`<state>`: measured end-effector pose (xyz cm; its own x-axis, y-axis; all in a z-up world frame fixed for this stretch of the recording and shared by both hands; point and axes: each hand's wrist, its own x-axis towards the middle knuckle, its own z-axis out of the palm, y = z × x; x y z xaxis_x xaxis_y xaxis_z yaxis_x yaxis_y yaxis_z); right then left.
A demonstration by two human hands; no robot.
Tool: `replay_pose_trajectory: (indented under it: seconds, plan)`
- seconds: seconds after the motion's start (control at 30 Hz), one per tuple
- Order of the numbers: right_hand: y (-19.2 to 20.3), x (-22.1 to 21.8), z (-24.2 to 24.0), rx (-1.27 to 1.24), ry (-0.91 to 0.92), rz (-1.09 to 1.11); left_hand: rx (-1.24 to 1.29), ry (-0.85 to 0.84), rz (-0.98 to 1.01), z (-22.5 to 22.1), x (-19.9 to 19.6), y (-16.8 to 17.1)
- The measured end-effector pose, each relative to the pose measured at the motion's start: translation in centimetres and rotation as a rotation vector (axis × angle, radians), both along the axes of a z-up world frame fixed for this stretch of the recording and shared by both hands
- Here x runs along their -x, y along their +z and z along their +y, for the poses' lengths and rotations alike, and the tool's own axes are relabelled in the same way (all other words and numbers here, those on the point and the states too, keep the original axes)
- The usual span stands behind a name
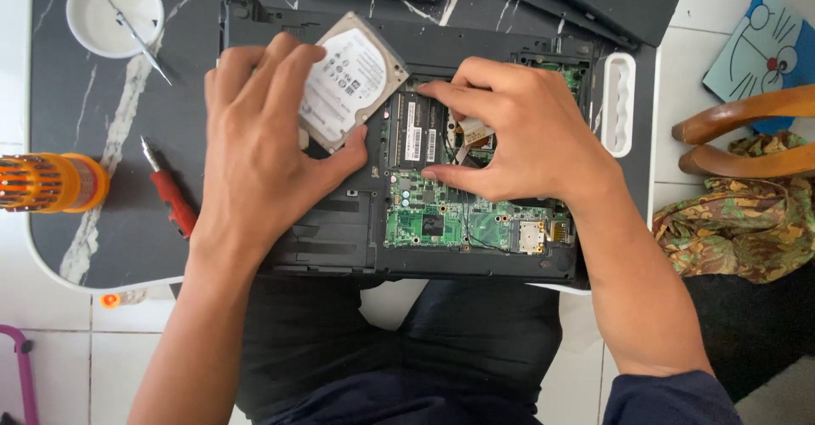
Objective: Disassembling a laptop by removing RAM modules and the hard drive, then inspecting internal components with a tool.
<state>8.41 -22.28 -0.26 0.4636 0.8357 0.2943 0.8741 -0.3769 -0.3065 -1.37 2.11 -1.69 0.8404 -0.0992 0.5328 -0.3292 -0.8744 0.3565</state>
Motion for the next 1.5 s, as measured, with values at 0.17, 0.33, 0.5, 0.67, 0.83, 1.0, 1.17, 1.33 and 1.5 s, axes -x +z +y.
replay_pose_trajectory:
  seconds: [0.17,0.33,0.5,0.67,0.83,1.0,1.17,1.33,1.5]
  plan:
    - [-0.2,-0.1,-0.2,0.001,0.008,0.003,0.032,0.103,-0.052,-0.7,1.4,-0.1]
    - [0.0,-0.8,-1.2,-0.013,0.03,0.065,0.095,0.107,-0.076,-1.5,2.3,-0.1]
    - [0.7,-2.3,-3.6,-0.191,0.016,0.136,0.132,0.072,-0.12,-3.3,4.6,0.8]
    - [1.6,-2.3,-5.0,-0.112,-0.085,0.187,0.176,0.045,-0.013,-4.8,6.1,1.4]
    - [1.4,-2.6,-5.6,-0.037,-0.136,0.185,0.056,0.046,0.049,-4.4,6.2,0.0]
    - [1.5,-2.8,-6.0,-0.075,-0.146,0.189,0.091,0.017,0.081,-4.8,7.0,-0.2]
    - [1.2,-3.1,-6.5,-0.074,-0.166,0.176,0.105,-0.101,0.107,-5.9,8.1,-1.1]
    - [1.4,-3.2,-6.7,-0.068,-0.161,0.2,0.1,-0.143,0.13,-5.9,8.4,-1.5]
    - [1.5,-2.9,-5.5,-0.085,-0.001,0.255,0.073,-0.154,0.136,-5.8,8.6,-1.2]
